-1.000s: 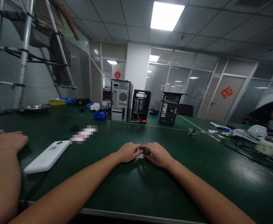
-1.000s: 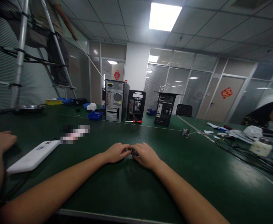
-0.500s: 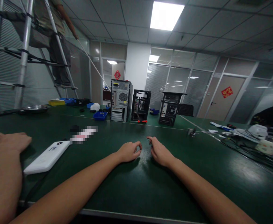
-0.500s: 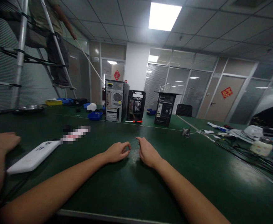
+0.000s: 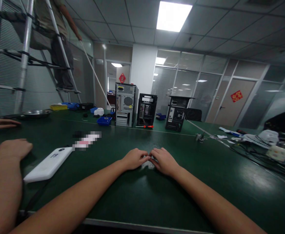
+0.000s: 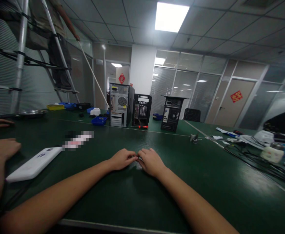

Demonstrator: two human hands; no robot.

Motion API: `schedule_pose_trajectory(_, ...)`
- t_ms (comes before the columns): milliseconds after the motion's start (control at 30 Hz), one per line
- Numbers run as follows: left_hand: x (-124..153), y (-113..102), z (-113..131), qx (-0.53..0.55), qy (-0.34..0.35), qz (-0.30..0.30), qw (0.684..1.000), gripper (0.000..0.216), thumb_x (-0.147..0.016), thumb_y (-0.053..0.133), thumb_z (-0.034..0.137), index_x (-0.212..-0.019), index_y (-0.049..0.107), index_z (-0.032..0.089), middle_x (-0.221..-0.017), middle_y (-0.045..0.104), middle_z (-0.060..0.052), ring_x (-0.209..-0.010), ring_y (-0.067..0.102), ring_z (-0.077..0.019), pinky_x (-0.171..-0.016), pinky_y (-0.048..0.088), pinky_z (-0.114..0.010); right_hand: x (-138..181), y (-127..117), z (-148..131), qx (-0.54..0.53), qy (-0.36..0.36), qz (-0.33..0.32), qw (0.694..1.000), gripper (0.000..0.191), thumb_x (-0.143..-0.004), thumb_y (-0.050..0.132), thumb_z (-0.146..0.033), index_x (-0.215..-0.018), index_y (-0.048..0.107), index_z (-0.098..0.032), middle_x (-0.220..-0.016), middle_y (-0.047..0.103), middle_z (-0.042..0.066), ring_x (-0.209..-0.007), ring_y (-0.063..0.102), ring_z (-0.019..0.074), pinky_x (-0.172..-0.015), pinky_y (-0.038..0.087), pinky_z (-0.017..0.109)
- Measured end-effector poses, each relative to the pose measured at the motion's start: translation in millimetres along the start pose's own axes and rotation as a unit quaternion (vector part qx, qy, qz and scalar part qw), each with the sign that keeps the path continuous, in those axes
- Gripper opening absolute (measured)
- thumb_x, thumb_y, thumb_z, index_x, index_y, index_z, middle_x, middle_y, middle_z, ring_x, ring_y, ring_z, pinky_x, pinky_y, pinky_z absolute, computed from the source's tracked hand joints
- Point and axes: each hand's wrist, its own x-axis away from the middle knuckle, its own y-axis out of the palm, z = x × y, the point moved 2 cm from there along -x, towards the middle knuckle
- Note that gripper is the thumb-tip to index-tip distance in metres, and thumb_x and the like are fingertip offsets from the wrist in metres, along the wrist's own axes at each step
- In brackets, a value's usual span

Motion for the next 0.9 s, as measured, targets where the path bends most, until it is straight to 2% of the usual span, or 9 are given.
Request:
schedule_pose_trajectory(100,0.3,-1.6,-0.2,-0.001,0.006,-0.001,1.000,0.042,-0.100,0.042,0.049,-0.095,0.074,0.022,-0.076,0.070,-0.003,-0.068,0.061,-0.0154,-0.062,0.037,-0.024,0.0,-5.8,12.3,-0.008,0.027,0.022,0.999,0.021,-0.100,0.043,-0.033,-0.103,0.059,-0.021,-0.097,0.065,0.006,-0.089,0.059,0.0178,-0.080,0.038,0.032)
schedule_pose_trajectory(167,0.5,-1.9,-0.8,-0.004,0.007,-0.003,1.000,0.043,-0.100,0.042,0.050,-0.094,0.074,0.022,-0.077,0.070,-0.003,-0.068,0.061,-0.0153,-0.063,0.038,-0.024,3.4,-6.5,34.1,-0.016,0.076,0.044,0.996,0.024,-0.102,0.039,-0.033,-0.103,0.059,-0.021,-0.099,0.065,0.006,-0.090,0.059,0.0177,-0.081,0.039,0.032)
schedule_pose_trajectory(300,0.5,-1.1,-3.3,-0.006,0.004,-0.015,1.000,0.046,-0.101,0.040,0.051,-0.095,0.074,0.022,-0.077,0.070,-0.003,-0.069,0.061,-0.0153,-0.065,0.039,-0.024,26.5,0.2,108.1,-0.051,0.200,0.078,0.975,0.027,-0.101,0.035,-0.034,-0.108,0.058,-0.021,-0.108,0.064,0.008,-0.094,0.061,0.0184,-0.083,0.044,0.032)
schedule_pose_trajectory(400,0.3,-0.2,-5.7,-0.008,0.000,-0.018,1.000,0.047,-0.101,0.039,0.053,-0.095,0.074,0.022,-0.077,0.070,-0.003,-0.069,0.061,-0.0155,-0.065,0.040,-0.024,59.3,5.6,170.6,-0.075,0.339,0.091,0.934,0.027,-0.099,0.039,-0.036,-0.109,0.060,-0.022,-0.112,0.067,0.008,-0.100,0.062,0.0194,-0.087,0.045,0.031)
schedule_pose_trajectory(533,0.2,0.8,-7.7,-0.009,-0.003,-0.018,1.000,0.047,-0.101,0.039,0.053,-0.095,0.074,0.023,-0.077,0.070,-0.003,-0.069,0.062,-0.0159,-0.065,0.039,-0.025,105.7,6.3,226.0,-0.063,0.434,0.100,0.893,0.031,-0.097,0.036,-0.032,-0.109,0.061,-0.018,-0.110,0.069,0.013,-0.099,0.065,0.0222,-0.086,0.047,0.034)
schedule_pose_trajectory(700,-0.2,2.1,-8.5,-0.025,-0.004,-0.013,1.000,0.047,-0.101,0.038,0.053,-0.091,0.073,0.023,-0.078,0.070,-0.003,-0.070,0.062,-0.0160,-0.064,0.039,-0.025,138.8,10.5,254.4,-0.055,0.508,0.099,0.854,0.031,-0.094,0.038,-0.030,-0.103,0.065,-0.016,-0.097,0.072,0.012,-0.085,0.067,0.0212,-0.075,0.049,0.032)
schedule_pose_trajectory(900,-0.1,2.9,-9.3,-0.020,-0.008,-0.019,1.000,0.047,-0.100,0.039,0.053,-0.095,0.074,0.022,-0.079,0.072,-0.004,-0.071,0.063,-0.0164,-0.065,0.039,-0.025,143.4,8.9,259.1,-0.031,0.525,0.122,0.842,0.038,-0.094,0.038,-0.039,-0.107,0.066,-0.017,-0.100,0.072,0.012,-0.088,0.067,0.0218,-0.073,0.047,0.031)
